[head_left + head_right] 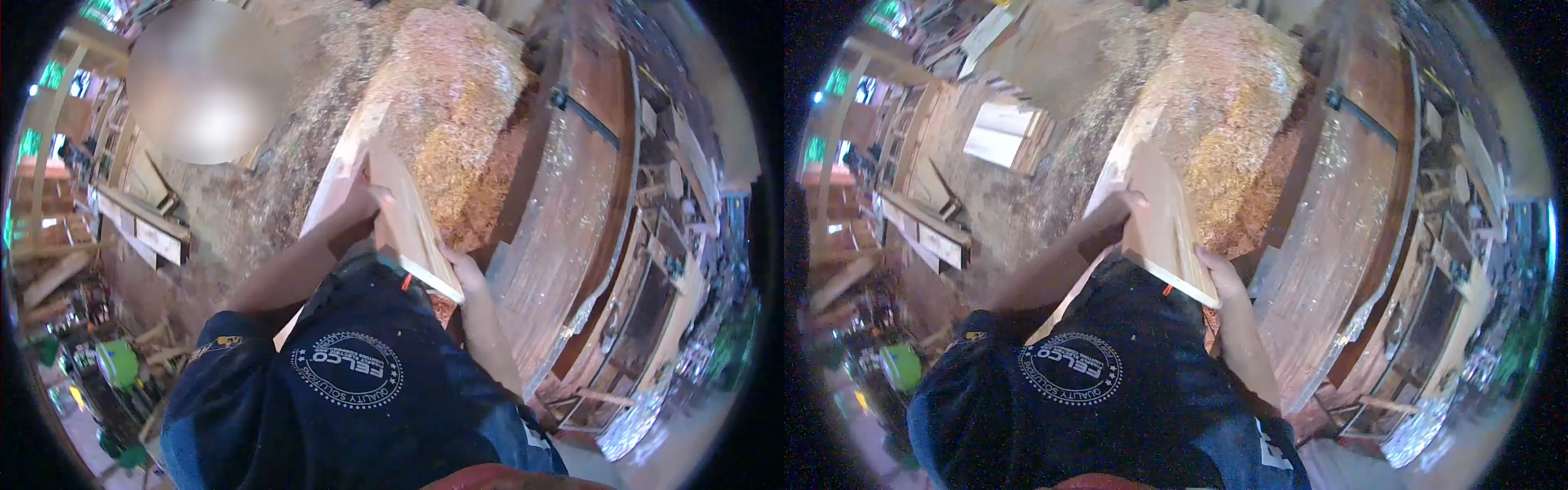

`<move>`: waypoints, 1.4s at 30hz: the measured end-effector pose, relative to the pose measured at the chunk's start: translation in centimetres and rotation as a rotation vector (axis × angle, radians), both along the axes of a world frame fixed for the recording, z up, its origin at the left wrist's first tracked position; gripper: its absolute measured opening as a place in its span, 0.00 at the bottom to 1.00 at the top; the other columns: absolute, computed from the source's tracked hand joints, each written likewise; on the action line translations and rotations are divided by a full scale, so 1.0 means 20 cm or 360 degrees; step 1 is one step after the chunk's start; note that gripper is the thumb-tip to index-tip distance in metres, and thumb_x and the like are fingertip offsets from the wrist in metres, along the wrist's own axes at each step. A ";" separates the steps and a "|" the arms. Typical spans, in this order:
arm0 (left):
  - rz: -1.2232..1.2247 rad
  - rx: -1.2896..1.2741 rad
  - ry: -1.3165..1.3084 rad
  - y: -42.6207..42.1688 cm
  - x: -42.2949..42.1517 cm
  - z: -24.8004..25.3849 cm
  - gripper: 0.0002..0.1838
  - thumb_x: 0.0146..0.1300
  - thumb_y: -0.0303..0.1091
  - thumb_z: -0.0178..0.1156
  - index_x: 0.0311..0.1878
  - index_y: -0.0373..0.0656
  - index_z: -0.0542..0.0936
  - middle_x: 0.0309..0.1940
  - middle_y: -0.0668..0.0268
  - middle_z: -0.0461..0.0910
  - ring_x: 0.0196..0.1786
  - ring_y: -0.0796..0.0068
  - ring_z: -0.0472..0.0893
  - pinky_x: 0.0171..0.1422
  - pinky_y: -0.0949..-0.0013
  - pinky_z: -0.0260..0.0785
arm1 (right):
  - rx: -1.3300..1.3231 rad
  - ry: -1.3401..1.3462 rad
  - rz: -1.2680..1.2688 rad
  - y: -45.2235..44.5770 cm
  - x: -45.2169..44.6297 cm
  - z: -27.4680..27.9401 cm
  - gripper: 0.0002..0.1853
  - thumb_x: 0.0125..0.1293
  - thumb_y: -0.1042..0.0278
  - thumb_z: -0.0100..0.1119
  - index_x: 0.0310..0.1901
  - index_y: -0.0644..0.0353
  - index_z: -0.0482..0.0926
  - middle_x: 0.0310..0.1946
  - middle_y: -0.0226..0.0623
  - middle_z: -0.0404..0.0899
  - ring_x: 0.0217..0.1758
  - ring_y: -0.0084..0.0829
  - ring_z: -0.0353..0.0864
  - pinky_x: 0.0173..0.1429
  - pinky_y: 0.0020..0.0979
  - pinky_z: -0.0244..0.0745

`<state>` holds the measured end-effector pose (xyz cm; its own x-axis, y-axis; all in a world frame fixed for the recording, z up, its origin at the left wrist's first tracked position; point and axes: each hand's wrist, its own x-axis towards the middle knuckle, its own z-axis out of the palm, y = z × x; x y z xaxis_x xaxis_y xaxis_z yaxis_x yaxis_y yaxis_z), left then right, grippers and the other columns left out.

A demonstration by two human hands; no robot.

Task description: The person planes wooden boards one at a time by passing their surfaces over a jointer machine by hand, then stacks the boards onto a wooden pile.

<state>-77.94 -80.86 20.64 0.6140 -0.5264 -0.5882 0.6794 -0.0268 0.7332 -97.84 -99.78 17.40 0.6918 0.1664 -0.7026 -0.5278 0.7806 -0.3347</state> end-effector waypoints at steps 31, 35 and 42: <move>0.2004 -0.0413 0.0370 2.68 -1.85 0.82 0.19 0.72 0.34 0.55 0.59 0.30 0.72 0.52 0.48 0.80 0.52 0.53 0.86 0.53 0.54 0.88 | -0.0025 0.0089 0.1591 2.50 0.02 0.54 0.12 0.74 0.65 0.55 0.48 0.68 0.76 0.25 0.36 0.81 0.16 0.26 0.79 0.15 0.23 0.76; 0.2120 -0.0330 0.0359 2.67 -1.98 0.79 0.21 0.72 0.36 0.56 0.59 0.27 0.72 0.49 0.47 0.80 0.45 0.54 0.88 0.42 0.59 0.90 | -0.0036 0.0062 0.1635 2.53 -0.07 0.50 0.12 0.74 0.65 0.54 0.47 0.67 0.76 0.25 0.36 0.81 0.17 0.26 0.79 0.16 0.22 0.76; 0.2152 -0.0540 0.0380 2.55 -2.12 0.75 0.21 0.72 0.36 0.56 0.59 0.28 0.71 0.48 0.45 0.80 0.45 0.52 0.87 0.46 0.54 0.90 | 0.0008 0.0115 0.1668 2.44 -0.15 0.54 0.12 0.76 0.65 0.53 0.47 0.67 0.76 0.25 0.36 0.81 0.17 0.27 0.78 0.15 0.22 0.74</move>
